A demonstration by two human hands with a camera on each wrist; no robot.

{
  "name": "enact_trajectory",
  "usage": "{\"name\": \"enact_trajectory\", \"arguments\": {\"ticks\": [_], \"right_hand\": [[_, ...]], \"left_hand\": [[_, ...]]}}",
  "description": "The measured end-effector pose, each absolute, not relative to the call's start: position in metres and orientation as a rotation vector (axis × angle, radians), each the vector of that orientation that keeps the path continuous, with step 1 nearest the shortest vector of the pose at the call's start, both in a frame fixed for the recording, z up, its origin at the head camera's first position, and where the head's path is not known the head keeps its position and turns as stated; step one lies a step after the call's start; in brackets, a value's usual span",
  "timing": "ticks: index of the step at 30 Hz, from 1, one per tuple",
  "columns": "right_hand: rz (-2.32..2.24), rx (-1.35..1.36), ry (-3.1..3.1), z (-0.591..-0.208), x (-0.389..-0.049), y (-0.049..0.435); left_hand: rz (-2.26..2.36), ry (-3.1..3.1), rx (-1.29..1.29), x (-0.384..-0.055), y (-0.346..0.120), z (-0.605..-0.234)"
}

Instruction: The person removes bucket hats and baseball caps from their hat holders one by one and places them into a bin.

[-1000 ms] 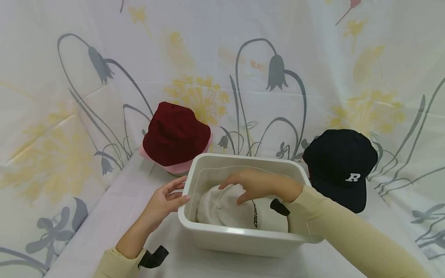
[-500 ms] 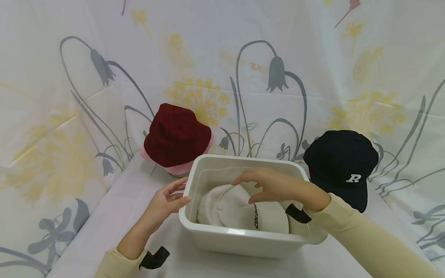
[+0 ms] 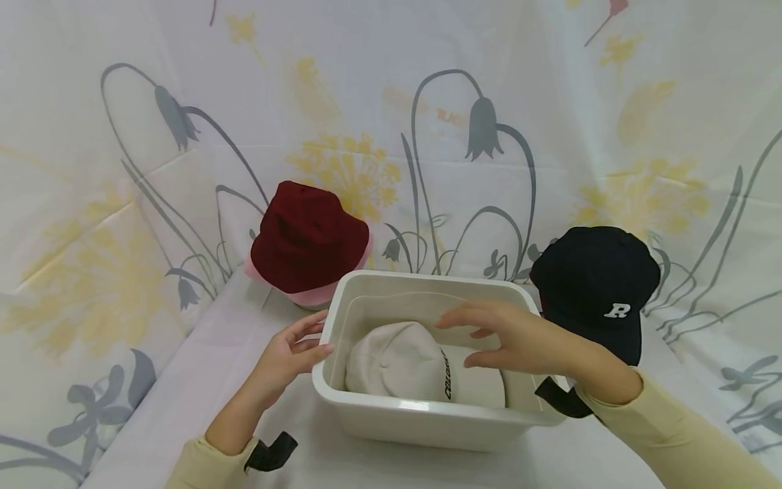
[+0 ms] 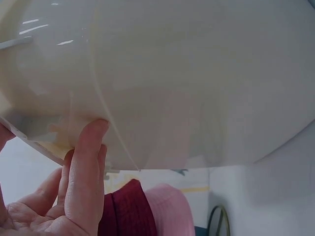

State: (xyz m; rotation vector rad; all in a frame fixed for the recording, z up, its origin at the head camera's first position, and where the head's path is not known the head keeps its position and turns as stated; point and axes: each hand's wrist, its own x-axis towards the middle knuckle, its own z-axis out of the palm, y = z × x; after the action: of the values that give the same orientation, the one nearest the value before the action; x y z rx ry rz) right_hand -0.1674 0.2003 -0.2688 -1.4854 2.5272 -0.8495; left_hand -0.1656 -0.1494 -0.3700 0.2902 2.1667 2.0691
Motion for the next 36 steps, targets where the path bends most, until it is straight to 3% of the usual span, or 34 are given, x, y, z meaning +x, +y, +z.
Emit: {"name": "enact_trajectory", "arguments": {"ticks": [15,36], "right_hand": [[-1.023,-1.687,2.608,-0.283,-0.133,0.226],[-1.17,-1.529,2.756,-0.302,-0.118,0.245]], "left_hand": [[2.062,2.177,0.288,-0.166,-0.15,-0.37],[2.07,2.156,0.303,-0.165,-0.15,-0.371]]}}
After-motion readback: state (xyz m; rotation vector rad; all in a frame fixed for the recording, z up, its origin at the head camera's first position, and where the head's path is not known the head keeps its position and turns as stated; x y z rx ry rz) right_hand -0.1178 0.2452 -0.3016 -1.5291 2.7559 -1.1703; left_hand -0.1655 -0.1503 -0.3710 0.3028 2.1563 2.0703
